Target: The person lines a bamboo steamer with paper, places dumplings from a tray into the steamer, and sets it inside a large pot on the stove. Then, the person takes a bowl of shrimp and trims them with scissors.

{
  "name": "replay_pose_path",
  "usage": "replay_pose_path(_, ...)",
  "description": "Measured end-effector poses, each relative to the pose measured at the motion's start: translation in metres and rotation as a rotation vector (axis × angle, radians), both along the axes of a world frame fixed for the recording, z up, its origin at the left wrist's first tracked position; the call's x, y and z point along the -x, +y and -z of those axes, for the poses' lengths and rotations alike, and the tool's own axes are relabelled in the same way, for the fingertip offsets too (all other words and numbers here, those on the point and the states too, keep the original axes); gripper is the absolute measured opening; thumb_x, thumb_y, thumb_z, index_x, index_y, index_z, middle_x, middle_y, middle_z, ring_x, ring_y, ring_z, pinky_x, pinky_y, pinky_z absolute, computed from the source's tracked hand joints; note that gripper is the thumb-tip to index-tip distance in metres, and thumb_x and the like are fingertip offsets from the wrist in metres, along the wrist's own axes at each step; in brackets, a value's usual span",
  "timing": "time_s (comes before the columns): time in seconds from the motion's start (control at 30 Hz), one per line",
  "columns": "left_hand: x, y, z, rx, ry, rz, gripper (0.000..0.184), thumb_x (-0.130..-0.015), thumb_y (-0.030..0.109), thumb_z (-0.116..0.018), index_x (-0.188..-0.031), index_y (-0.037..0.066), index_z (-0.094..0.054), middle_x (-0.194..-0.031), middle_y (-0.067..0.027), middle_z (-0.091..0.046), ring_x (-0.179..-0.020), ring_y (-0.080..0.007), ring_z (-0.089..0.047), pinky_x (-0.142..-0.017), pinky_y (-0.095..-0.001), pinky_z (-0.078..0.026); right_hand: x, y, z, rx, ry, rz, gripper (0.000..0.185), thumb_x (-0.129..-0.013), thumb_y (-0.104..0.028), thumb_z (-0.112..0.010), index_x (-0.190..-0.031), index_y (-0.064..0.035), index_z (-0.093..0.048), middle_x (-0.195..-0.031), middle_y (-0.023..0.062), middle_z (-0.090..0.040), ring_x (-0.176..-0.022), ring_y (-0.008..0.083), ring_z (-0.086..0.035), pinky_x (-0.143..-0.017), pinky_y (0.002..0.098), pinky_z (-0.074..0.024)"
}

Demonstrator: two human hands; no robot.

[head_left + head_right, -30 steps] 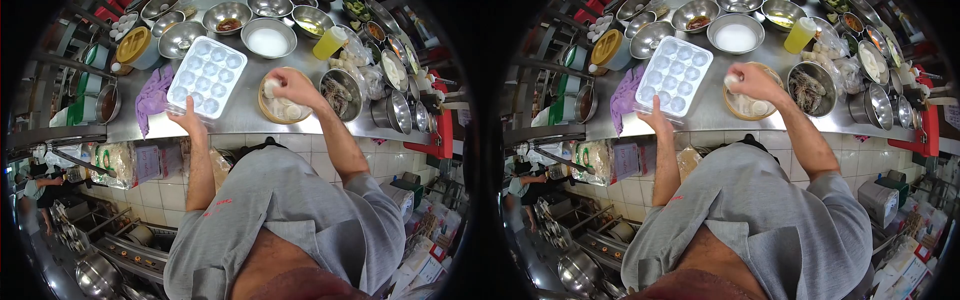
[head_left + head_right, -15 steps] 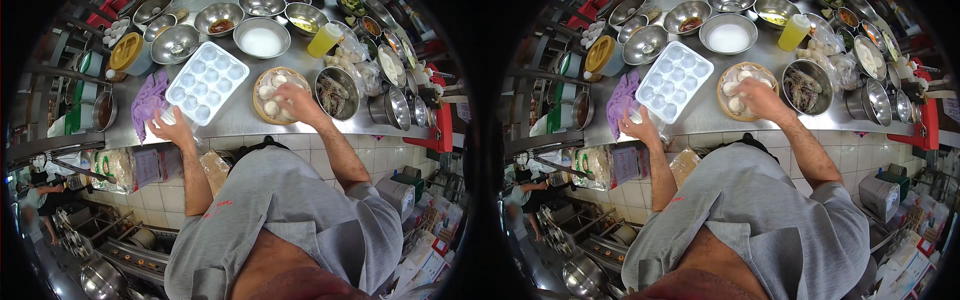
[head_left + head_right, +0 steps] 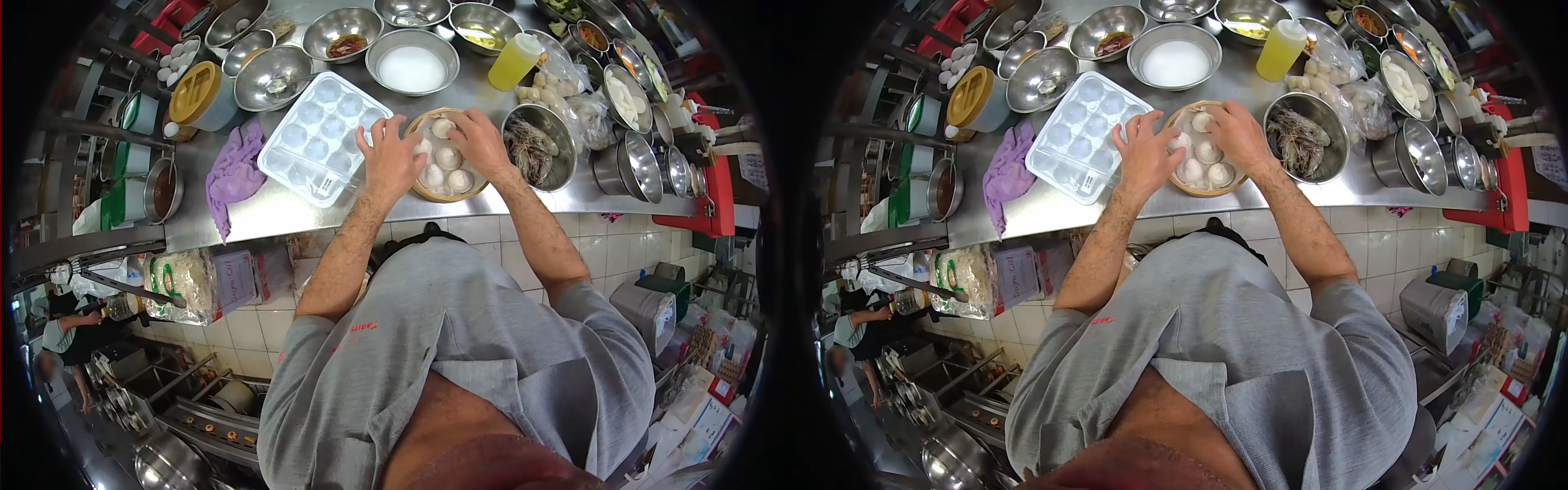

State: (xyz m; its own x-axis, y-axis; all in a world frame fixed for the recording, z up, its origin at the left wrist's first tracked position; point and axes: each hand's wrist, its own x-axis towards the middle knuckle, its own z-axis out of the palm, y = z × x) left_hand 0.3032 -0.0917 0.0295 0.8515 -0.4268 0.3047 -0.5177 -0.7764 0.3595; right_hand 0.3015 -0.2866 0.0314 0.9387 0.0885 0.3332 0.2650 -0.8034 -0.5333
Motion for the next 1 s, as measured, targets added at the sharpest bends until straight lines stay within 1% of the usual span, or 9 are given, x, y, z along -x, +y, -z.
replay_pose_path(0.13,0.002,-0.002,0.007,0.024,-0.007,-0.015,0.029,-0.07,0.026,-0.074,-0.097,0.018,-0.068,-0.125,-0.0065,-0.045,-0.122,-0.0275,-0.034,-0.102,-0.0623,-0.014,0.018,-0.018,-0.028,-0.002,0.074,0.013,0.025,-0.076,-0.012,-0.065,-0.1,-0.0071,-0.064,-0.093,0.0116,-0.055,-0.091,0.0303,-0.055,-0.078,0.0401,-0.0471)
replay_pose_path(0.2,0.004,-0.006,0.004,0.037,-0.003,-0.015,0.03,-0.07,0.026,-0.074,-0.098,0.018,-0.068,-0.125,-0.0061,-0.046,-0.122,-0.0275,-0.034,-0.102,-0.0624,-0.014,0.027,-0.025,-0.033,0.199,0.175,-0.054,0.026,-0.074,-0.007,-0.063,-0.1,-0.0074,-0.064,-0.095,0.0112,-0.054,-0.092,0.0295,-0.054,-0.079,0.0399,-0.046)
replay_pose_path(0.37,0.002,-0.014,-0.007,0.061,-0.022,0.131,0.022,-0.069,0.025,-0.074,-0.089,0.016,-0.071,-0.122,-0.005,-0.046,-0.12,-0.0264,-0.034,-0.101,-0.0643,-0.013,0.025,-0.033,-0.008,0.238,0.121,-0.055,0.027,-0.072,-0.002,-0.061,-0.099,-0.0071,-0.065,-0.094,0.011,-0.051,-0.092,0.0289,-0.052,-0.08,0.0402,-0.0447)
replay_pose_path(0.43,0.0,-0.016,-0.004,0.062,-0.024,0.132,0.02,-0.069,0.025,-0.074,-0.087,0.017,-0.071,-0.122,-0.0048,-0.046,-0.12,-0.0263,-0.034,-0.101,-0.0646,-0.013,0.026,-0.032,-0.008,0.228,0.108,-0.033,0.027,-0.072,-0.001,-0.061,-0.098,-0.0069,-0.065,-0.093,0.011,-0.051,-0.091,0.0289,-0.052,-0.079,0.0402,-0.0444)
replay_pose_path(0.53,-0.001,-0.02,0.001,0.05,-0.025,0.133,0.02,-0.068,0.027,-0.075,-0.086,0.018,-0.072,-0.123,-0.0033,-0.047,-0.121,-0.0258,-0.034,-0.101,-0.0639,-0.013,0.032,-0.027,-0.018,0.222,0.06,-0.039,0.025,-0.072,-0.004,-0.063,-0.097,-0.0063,-0.065,-0.092,0.0108,-0.051,-0.091,0.0288,-0.052,-0.078,0.0401,-0.0445)
replay_pose_path(0.63,-0.002,-0.022,-0.001,0.028,0.005,0.141,0.02,-0.069,0.027,-0.075,-0.088,0.02,-0.072,-0.124,-0.0019,-0.047,-0.122,-0.0255,-0.033,-0.101,-0.0627,-0.013,0.049,-0.012,-0.04,0.104,0.128,-0.075,0.022,-0.074,-0.01,-0.065,-0.095,-0.0064,-0.066,-0.091,0.0107,-0.051,-0.091,0.0292,-0.051,-0.078,0.0395,-0.0443)
replay_pose_path(0.7,-0.006,-0.025,-0.002,0.027,0.031,0.162,0.019,-0.071,0.026,-0.073,-0.088,0.02,-0.072,-0.124,-0.0018,-0.047,-0.122,-0.0257,-0.033,-0.101,-0.0625,-0.013,0.057,-0.006,-0.044,0.178,0.341,-0.203,0.022,-0.079,-0.02,-0.065,-0.097,-0.0073,-0.067,-0.093,0.01,-0.052,-0.091,0.027,-0.051,-0.076,0.0368,-0.0427)
replay_pose_path(0.8,-0.013,-0.027,0.002,0.04,0.042,0.138,0.016,-0.074,0.023,-0.068,-0.089,0.021,-0.072,-0.125,-0.0019,-0.046,-0.122,-0.0262,-0.033,-0.101,-0.0621,-0.013,0.065,-0.004,-0.025,0.258,0.255,-0.169,0.023,-0.079,-0.024,-0.064,-0.096,-0.0085,-0.067,-0.091,0.009,-0.051,-0.09,0.0258,-0.051,-0.077,0.0374,-0.0406)
replay_pose_path(1.0,-0.021,-0.032,0.005,-0.012,-0.056,0.134,0.017,-0.076,0.021,-0.065,-0.091,0.021,-0.073,-0.126,-0.0019,-0.045,-0.121,-0.0271,-0.033,-0.101,-0.0616,-0.013,0.067,-0.005,-0.022,0.249,0.269,-0.121,0.023,-0.078,-0.022,-0.065,-0.096,-0.0077,-0.066,-0.091,0.0083,-0.051,-0.09,0.0254,-0.05,-0.078,0.0379,-0.0395)
